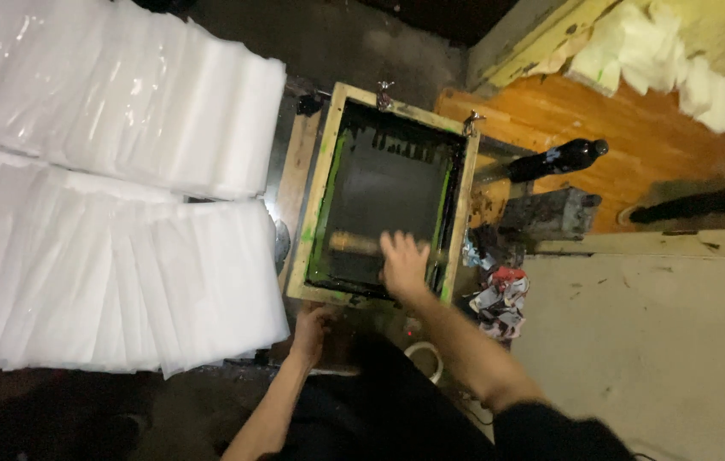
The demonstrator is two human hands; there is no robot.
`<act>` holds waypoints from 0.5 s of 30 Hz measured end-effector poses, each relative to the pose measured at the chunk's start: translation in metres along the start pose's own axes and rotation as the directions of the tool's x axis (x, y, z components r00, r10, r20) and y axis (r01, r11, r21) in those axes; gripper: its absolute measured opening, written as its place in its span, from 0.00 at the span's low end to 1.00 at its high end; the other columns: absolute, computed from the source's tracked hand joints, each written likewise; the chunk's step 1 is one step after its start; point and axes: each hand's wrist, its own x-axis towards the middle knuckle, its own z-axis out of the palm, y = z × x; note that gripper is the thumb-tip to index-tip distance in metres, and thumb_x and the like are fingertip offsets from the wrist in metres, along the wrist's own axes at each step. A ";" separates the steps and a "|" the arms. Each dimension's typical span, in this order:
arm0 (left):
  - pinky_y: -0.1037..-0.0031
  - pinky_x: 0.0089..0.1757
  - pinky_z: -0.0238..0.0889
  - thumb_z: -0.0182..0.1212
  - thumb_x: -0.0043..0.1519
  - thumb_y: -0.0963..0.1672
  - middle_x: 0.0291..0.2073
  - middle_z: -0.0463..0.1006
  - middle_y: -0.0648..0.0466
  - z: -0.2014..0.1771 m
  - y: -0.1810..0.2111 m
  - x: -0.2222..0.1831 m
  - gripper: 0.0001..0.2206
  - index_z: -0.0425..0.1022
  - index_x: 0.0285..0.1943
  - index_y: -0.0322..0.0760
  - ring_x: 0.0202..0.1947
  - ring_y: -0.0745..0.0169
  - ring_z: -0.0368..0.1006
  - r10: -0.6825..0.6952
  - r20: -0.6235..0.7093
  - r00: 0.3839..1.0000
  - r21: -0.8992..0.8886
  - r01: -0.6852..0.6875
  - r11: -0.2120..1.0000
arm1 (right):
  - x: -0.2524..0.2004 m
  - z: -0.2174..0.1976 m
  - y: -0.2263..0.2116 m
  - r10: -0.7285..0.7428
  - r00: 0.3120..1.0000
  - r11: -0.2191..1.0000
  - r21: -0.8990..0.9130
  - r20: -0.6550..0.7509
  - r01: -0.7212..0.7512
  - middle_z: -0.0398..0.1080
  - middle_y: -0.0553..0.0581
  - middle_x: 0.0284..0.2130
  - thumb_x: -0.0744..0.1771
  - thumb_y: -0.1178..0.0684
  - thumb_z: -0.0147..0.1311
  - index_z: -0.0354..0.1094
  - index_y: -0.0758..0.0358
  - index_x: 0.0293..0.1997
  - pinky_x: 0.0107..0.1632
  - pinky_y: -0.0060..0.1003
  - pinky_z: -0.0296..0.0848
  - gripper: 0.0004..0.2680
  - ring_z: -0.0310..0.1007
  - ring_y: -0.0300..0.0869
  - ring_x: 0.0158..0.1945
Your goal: Manually screen printing logos onto white bags using a screen press and a squeegee.
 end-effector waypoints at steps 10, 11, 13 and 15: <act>0.75 0.31 0.55 0.65 0.55 0.38 0.43 0.82 0.50 -0.003 0.000 0.003 0.23 0.72 0.62 0.40 0.36 0.57 0.77 0.005 -0.042 0.999 -0.048 -0.007 0.999 | 0.196 -0.048 0.074 -0.065 0.962 0.997 -0.052 -0.264 0.053 0.69 0.56 0.45 0.57 0.47 0.81 0.60 0.54 0.56 0.46 0.57 0.66 0.29 0.69 0.53 0.49; 0.74 0.31 0.56 0.63 0.54 0.38 0.46 0.82 0.48 -0.002 0.010 -0.004 0.27 0.71 0.66 0.38 0.36 0.58 0.76 0.007 -0.034 0.999 -0.018 -0.007 1.000 | 0.172 -0.053 0.060 -0.052 0.988 0.999 -0.007 -0.146 0.052 0.67 0.59 0.56 0.60 0.51 0.76 0.58 0.55 0.65 0.60 0.67 0.60 0.29 0.66 0.56 0.61; 0.74 0.32 0.57 0.61 0.53 0.38 0.49 0.82 0.47 0.007 0.017 -0.018 0.31 0.70 0.71 0.36 0.36 0.59 0.74 -0.001 -0.014 1.000 0.013 0.001 1.000 | 0.103 -0.057 0.040 -0.031 0.999 0.999 0.032 -0.022 0.032 0.65 0.63 0.67 0.64 0.54 0.70 0.57 0.55 0.75 0.74 0.77 0.54 0.30 0.62 0.59 0.73; 0.72 0.39 0.55 0.60 0.54 0.39 0.52 0.82 0.49 0.011 0.029 -0.027 0.27 0.73 0.67 0.38 0.39 0.58 0.73 0.059 0.012 0.998 0.069 -0.060 0.996 | 0.028 -0.056 0.012 -0.084 0.994 0.996 0.023 0.073 0.083 0.71 0.58 0.56 0.66 0.53 0.66 0.60 0.55 0.67 0.66 0.70 0.66 0.22 0.72 0.52 0.59</act>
